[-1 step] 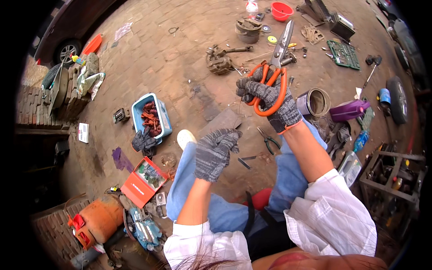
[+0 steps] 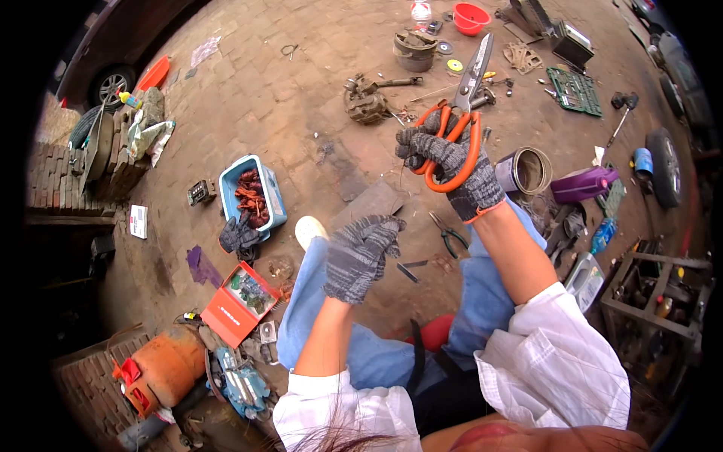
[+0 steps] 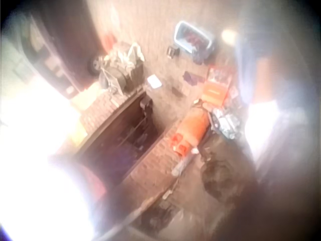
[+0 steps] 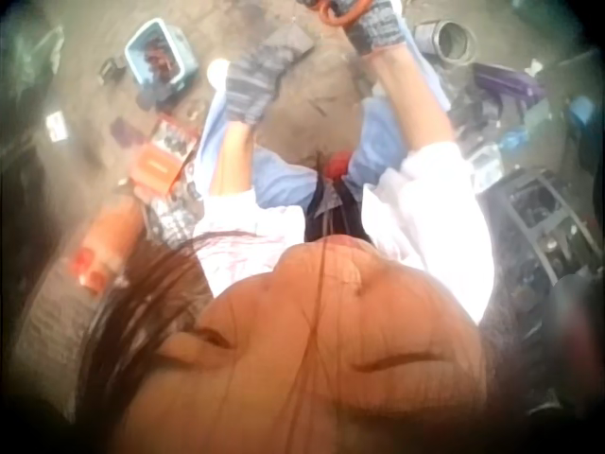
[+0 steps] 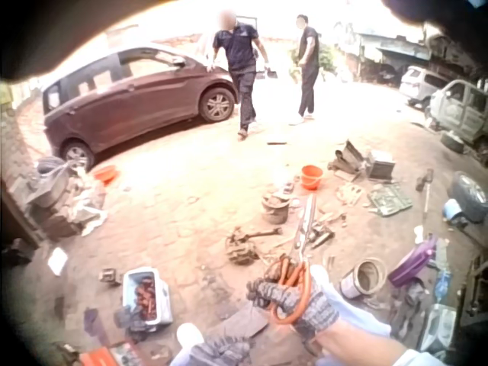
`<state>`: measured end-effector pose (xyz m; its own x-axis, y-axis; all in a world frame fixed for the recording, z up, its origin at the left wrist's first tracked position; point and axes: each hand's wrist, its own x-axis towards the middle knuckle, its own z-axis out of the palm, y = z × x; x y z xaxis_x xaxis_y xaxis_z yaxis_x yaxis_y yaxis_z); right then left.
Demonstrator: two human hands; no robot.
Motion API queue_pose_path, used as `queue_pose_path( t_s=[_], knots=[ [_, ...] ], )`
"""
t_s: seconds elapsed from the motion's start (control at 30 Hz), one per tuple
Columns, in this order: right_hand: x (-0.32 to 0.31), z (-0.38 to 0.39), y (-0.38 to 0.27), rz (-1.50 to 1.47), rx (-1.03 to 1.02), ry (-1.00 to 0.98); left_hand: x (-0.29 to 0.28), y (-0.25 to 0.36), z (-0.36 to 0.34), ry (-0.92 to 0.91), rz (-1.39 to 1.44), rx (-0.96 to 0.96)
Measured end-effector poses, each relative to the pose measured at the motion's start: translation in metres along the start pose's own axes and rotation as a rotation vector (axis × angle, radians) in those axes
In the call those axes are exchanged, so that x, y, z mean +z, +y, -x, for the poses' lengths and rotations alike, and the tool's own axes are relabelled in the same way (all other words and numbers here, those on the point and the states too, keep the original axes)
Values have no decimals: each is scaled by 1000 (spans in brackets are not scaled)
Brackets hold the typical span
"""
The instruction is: The person uses orange-handled shears to cut a small dark rectangular piece of material. They then hold and inspect the cut piece with gloved hands, turning it over and examining its edges.
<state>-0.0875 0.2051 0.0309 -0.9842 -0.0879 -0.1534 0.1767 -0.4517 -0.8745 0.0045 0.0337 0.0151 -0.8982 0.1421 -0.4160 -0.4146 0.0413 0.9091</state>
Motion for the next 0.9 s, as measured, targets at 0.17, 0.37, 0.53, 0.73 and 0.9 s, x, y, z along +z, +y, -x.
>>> queue_pose_path(
  t_s=[0.17,0.37,0.53,0.73,0.9],
  knots=[
    [-6,-10,11,-411,-18,230,-1,3,2,10,218,-163],
    [-27,-16,14,-178,-156,-49,-1,0,5,-17,234,-76],
    [-28,-17,15,-219,-128,-62,-13,2,6,-78,159,15],
    [-13,-10,17,-149,-30,51,-47,-8,3,-209,-501,261],
    [-28,-12,51,691,-442,-153,-38,-7,-13,194,-289,318]
  ],
)
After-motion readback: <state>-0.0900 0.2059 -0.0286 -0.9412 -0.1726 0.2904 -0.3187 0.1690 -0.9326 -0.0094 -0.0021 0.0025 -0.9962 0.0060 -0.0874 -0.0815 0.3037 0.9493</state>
